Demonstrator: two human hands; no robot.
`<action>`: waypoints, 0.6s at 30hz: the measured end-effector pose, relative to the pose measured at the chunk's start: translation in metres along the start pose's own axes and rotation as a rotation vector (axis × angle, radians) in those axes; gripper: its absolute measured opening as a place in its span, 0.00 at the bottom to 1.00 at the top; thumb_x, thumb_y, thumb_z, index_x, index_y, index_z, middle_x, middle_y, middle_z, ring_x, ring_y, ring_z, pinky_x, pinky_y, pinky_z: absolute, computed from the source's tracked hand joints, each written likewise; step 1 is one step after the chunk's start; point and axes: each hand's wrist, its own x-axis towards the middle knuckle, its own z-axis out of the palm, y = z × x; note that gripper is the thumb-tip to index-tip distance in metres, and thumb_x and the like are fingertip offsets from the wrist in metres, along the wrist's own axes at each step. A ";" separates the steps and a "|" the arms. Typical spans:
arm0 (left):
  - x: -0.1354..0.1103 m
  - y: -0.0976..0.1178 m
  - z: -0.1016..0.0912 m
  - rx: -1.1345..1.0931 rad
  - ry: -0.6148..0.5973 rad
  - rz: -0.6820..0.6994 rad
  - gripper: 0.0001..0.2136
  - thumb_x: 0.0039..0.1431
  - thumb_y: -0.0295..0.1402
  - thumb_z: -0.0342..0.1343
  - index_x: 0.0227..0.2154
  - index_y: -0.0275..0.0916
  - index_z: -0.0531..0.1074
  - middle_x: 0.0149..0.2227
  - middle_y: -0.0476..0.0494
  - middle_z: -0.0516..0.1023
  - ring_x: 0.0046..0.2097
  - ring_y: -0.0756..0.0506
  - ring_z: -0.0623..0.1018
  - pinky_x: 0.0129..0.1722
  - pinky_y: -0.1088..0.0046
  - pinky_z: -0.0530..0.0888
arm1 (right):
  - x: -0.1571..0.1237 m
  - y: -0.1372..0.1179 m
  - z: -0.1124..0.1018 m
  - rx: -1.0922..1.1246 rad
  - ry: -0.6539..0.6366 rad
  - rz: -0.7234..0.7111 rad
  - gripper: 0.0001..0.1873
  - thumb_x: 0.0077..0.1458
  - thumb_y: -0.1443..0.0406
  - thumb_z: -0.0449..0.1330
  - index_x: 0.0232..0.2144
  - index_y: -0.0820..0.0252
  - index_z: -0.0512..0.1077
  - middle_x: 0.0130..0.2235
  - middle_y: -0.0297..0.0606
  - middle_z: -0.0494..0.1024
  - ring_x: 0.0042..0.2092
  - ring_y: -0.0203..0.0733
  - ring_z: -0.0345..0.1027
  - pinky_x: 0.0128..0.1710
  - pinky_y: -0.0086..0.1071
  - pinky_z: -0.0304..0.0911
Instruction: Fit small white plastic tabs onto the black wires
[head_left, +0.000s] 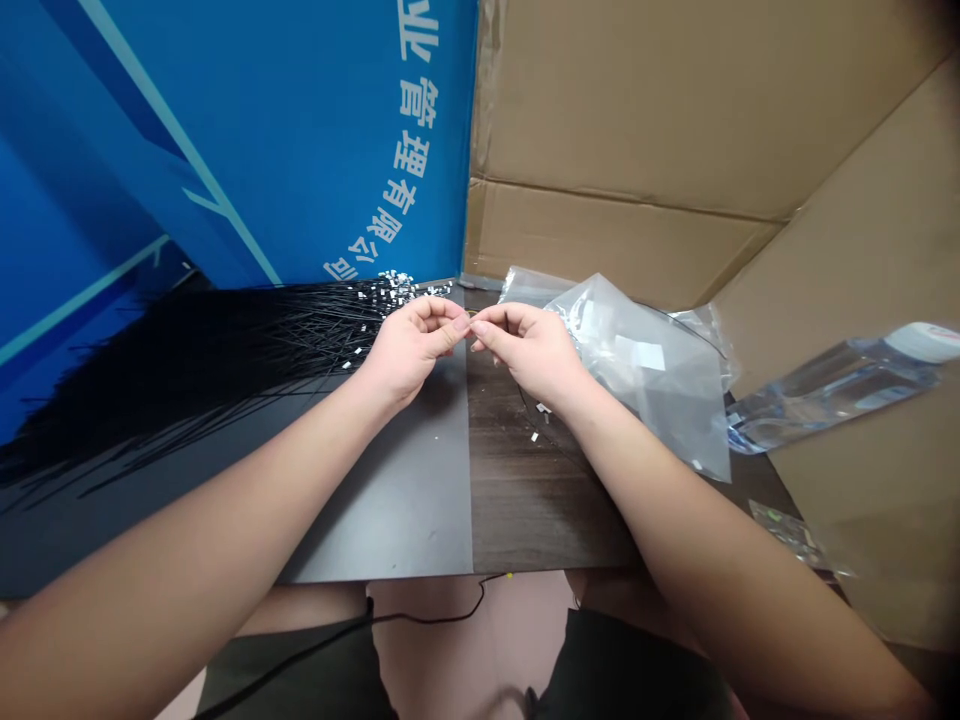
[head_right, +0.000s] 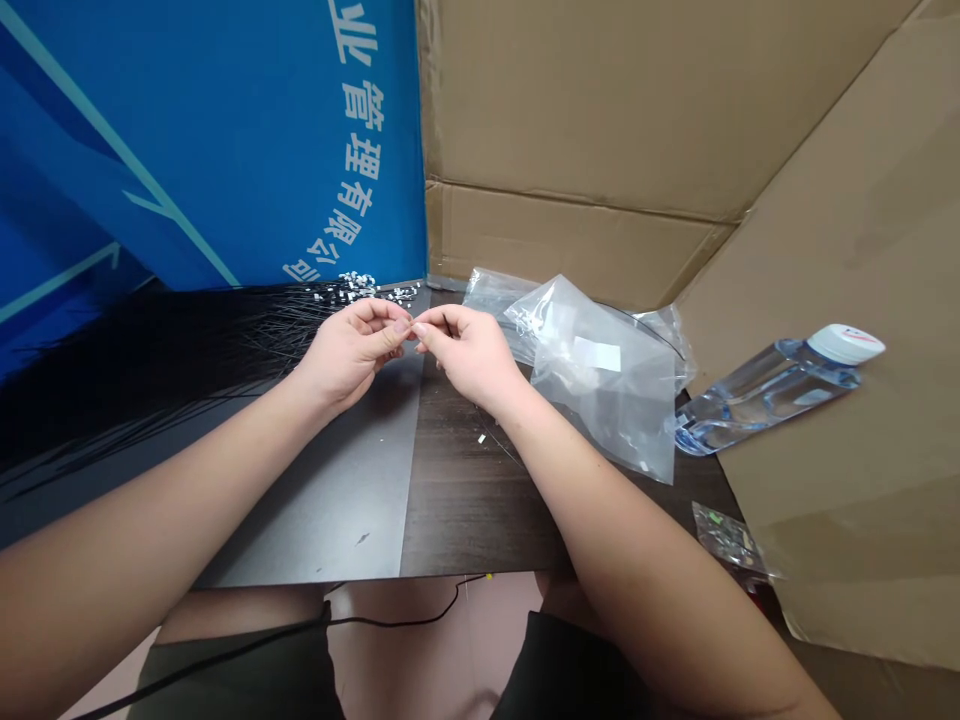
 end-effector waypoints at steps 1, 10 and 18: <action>0.000 0.001 0.000 -0.004 0.000 0.001 0.21 0.43 0.43 0.80 0.32 0.37 0.77 0.34 0.46 0.80 0.35 0.49 0.77 0.34 0.73 0.71 | 0.000 0.001 -0.001 -0.011 0.001 -0.021 0.09 0.60 0.58 0.67 0.37 0.58 0.79 0.31 0.34 0.82 0.30 0.35 0.70 0.31 0.31 0.64; -0.002 0.004 0.000 -0.079 -0.027 -0.053 0.17 0.47 0.39 0.78 0.33 0.37 0.79 0.35 0.45 0.82 0.32 0.52 0.75 0.32 0.75 0.70 | -0.001 0.008 0.000 -0.155 0.021 -0.213 0.07 0.66 0.60 0.61 0.38 0.58 0.75 0.35 0.35 0.81 0.38 0.40 0.75 0.42 0.37 0.67; -0.005 0.013 0.000 -0.079 -0.091 -0.145 0.16 0.53 0.44 0.74 0.33 0.37 0.80 0.34 0.46 0.81 0.30 0.53 0.72 0.32 0.75 0.70 | -0.005 0.009 0.000 -0.236 0.069 -0.342 0.06 0.69 0.61 0.58 0.41 0.57 0.73 0.37 0.36 0.80 0.38 0.40 0.73 0.41 0.37 0.66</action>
